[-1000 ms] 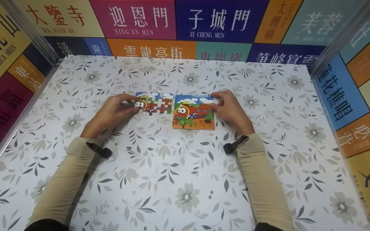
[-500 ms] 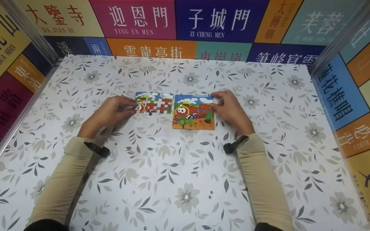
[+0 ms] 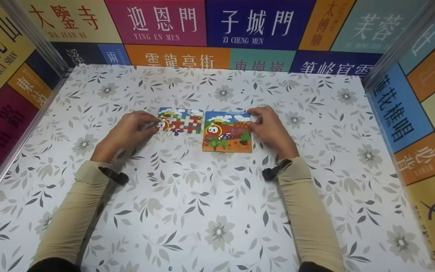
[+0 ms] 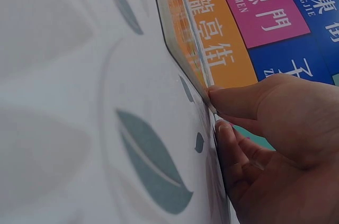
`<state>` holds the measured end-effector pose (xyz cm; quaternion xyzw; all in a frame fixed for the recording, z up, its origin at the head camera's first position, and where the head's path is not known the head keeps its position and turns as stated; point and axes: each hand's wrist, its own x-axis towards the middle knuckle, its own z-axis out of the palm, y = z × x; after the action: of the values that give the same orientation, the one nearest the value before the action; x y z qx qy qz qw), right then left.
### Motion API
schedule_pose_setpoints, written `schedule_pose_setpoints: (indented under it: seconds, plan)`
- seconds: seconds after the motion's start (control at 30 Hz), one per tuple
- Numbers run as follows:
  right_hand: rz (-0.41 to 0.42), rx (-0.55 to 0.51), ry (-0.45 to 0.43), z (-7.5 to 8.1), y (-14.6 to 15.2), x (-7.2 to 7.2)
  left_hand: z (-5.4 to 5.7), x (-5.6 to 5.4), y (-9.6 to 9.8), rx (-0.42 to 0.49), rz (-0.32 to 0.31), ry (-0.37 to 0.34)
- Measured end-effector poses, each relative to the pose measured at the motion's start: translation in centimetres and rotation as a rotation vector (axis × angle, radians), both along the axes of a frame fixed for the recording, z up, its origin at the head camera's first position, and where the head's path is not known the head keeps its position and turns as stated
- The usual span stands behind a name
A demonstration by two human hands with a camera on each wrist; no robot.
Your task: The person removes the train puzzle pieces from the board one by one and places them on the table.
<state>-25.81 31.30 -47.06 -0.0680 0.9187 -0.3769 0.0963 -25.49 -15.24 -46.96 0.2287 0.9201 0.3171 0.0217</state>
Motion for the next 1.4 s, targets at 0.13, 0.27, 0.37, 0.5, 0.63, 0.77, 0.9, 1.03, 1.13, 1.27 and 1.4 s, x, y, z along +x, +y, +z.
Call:
schedule_pose_setpoints:
  seconds: [0.13, 0.27, 0.37, 0.5, 0.63, 0.77, 0.9, 1.03, 1.13, 1.27, 1.4]
  plan:
    - [0.001, -0.001, -0.001, 0.1, -0.1, 0.0, 0.1, 0.1, -0.1, 0.006, 0.019, -0.013]
    - [0.003, 0.005, 0.0, 0.1, 0.0, 0.0, 0.2, 0.2, 0.1, 0.022, 0.038, -0.013]
    - [-0.001, 0.003, -0.006, 0.2, 0.0, 0.0, 0.3, 0.2, 0.7, 0.032, 0.035, -0.017]
    - [0.008, -0.001, 0.004, 0.1, 0.1, -0.1, 0.4, 0.3, 2.1, 0.031, 0.014, -0.009]
    - [0.025, 0.006, 0.023, 0.0, 0.2, -0.2, 0.6, 0.6, 4.0, 0.034, -0.038, 0.018]
    - [0.02, 0.014, 0.011, 0.1, 0.2, -0.2, 0.5, 0.9, 6.3, 0.026, -0.098, 0.067]
    - [0.014, 0.024, 0.001, 0.2, 0.1, -0.2, 0.5, 1.2, 8.7, 0.019, -0.18, 0.121]
    - [0.003, 0.027, -0.008, 0.2, 0.0, -0.1, 0.7, 1.8, 11.0, 0.001, -0.265, 0.149]
    - [-0.001, 0.029, -0.009, 0.3, -0.1, -0.1, 0.8, 2.2, 12.5, -0.012, -0.307, 0.14]
    - [0.005, 0.026, -0.002, 0.3, 0.0, -0.1, 1.0, 2.7, 14.5, -0.016, -0.35, 0.122]
    - [0.012, 0.023, 0.002, 0.4, 0.0, 0.0, 1.1, 3.2, 16.4, -0.038, -0.359, 0.107]
